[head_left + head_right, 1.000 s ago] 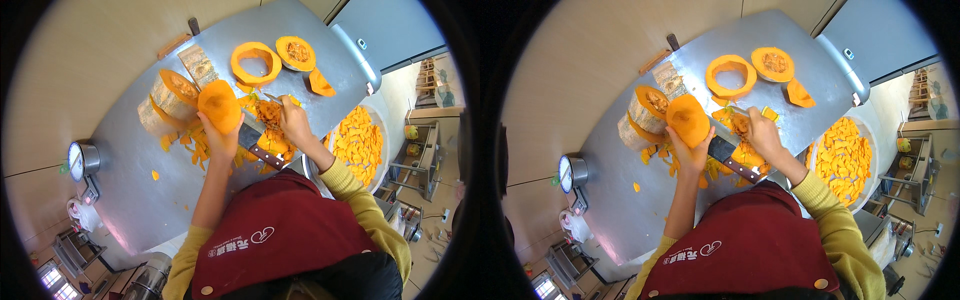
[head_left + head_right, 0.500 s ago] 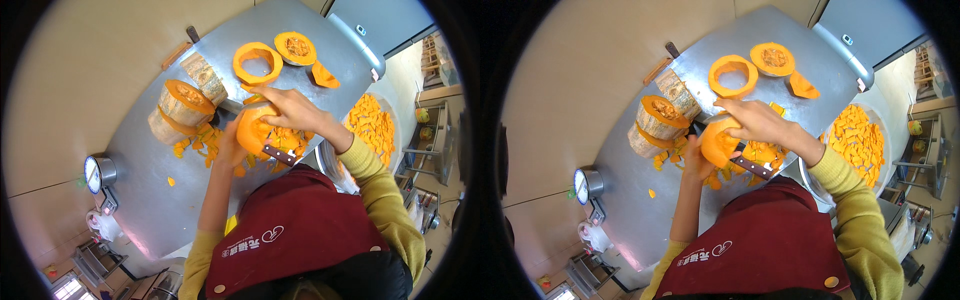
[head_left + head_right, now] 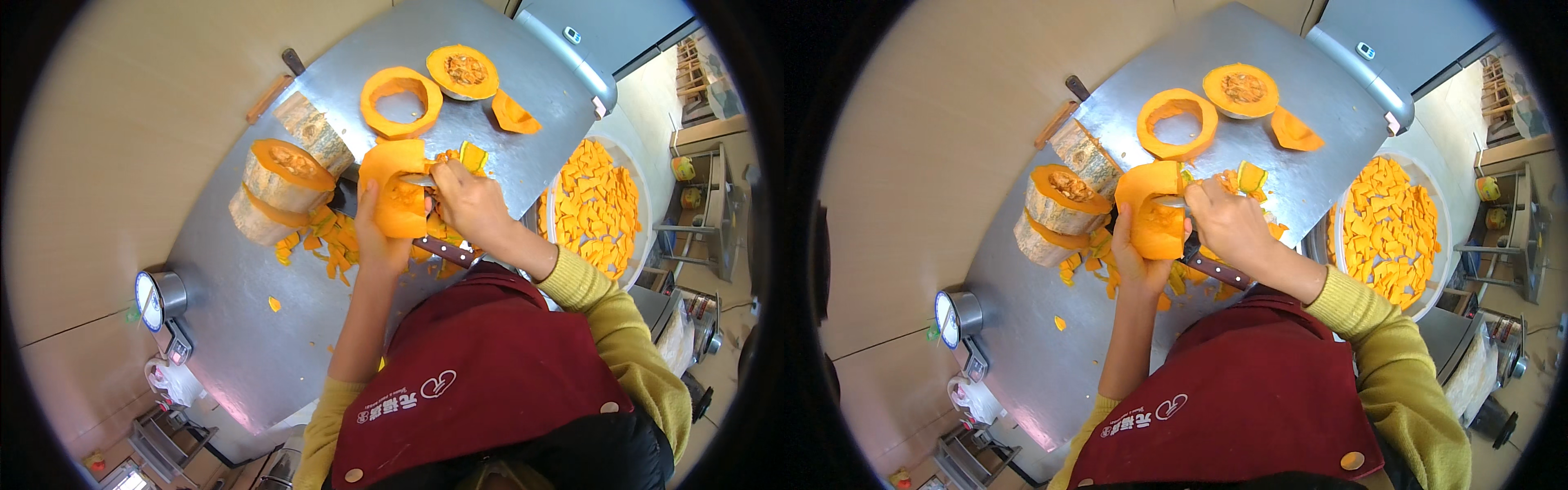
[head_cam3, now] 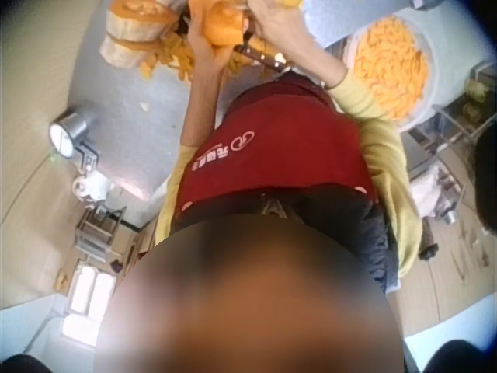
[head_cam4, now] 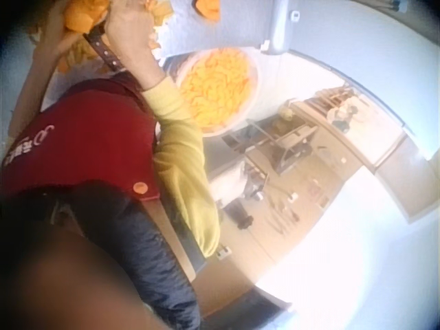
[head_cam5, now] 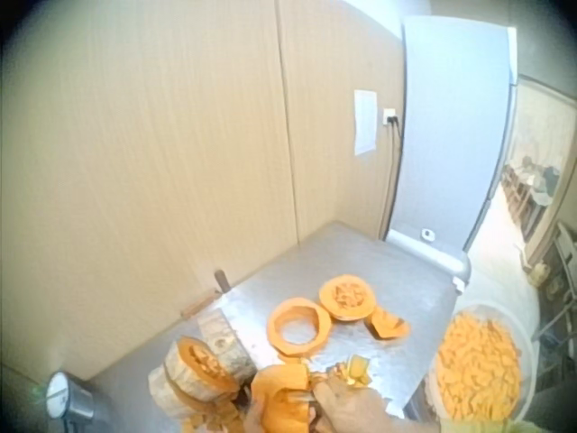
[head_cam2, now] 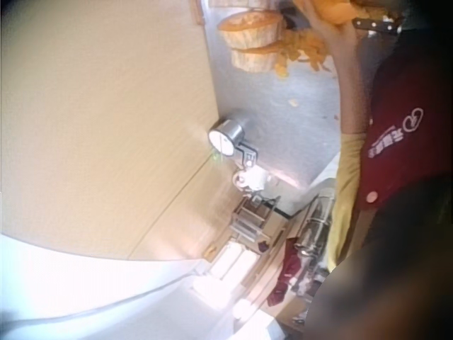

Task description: The person scoops seeds and pulp from cut pumpkin pieces using a spoon. The person works on multiple pumpkin sections on a stainless steel table, placing the removed material into a large bowl.

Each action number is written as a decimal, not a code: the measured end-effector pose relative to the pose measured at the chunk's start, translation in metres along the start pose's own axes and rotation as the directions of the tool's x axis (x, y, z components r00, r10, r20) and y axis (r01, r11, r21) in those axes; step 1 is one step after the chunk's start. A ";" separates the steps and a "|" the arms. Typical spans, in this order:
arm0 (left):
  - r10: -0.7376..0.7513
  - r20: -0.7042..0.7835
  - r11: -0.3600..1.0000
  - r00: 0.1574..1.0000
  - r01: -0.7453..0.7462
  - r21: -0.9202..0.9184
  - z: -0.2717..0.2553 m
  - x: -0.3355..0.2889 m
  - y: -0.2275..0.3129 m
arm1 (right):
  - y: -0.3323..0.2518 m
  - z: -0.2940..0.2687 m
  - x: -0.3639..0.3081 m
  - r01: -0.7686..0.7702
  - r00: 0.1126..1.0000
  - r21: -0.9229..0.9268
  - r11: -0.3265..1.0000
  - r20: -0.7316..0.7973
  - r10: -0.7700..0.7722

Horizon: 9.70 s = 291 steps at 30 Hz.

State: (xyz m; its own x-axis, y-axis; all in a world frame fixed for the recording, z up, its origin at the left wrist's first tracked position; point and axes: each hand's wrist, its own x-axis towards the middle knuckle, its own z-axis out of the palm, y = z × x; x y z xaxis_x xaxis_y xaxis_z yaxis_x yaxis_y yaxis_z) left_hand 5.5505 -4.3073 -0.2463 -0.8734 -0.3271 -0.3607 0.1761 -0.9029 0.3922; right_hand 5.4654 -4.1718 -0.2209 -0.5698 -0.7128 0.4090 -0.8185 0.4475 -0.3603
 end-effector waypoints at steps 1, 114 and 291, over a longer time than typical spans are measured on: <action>0.066 -0.014 0.997 0.998 -0.066 0.050 0.005 -0.002 -0.002 | -0.001 0.002 -0.001 -0.022 1.000 0.015 1.000 0.002 0.022; -0.037 -0.036 0.968 0.999 0.045 0.248 0.008 0.014 0.005 | 0.025 -0.002 0.027 0.061 0.790 0.215 0.975 0.586 -0.179; -0.045 -0.127 0.998 0.991 0.051 0.048 -0.060 -0.041 -0.011 | 0.150 0.067 -0.045 -0.105 0.956 0.076 0.992 0.283 0.080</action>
State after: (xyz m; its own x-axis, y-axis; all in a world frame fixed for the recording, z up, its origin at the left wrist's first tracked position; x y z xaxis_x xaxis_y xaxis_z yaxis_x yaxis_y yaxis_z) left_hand 5.6115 -4.3005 -0.2865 -0.8159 -0.3190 -0.4822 0.1090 -0.9039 0.4136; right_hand 5.3736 -4.1090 -0.3493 -0.5893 -0.7982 0.1252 -0.7458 0.4778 -0.4642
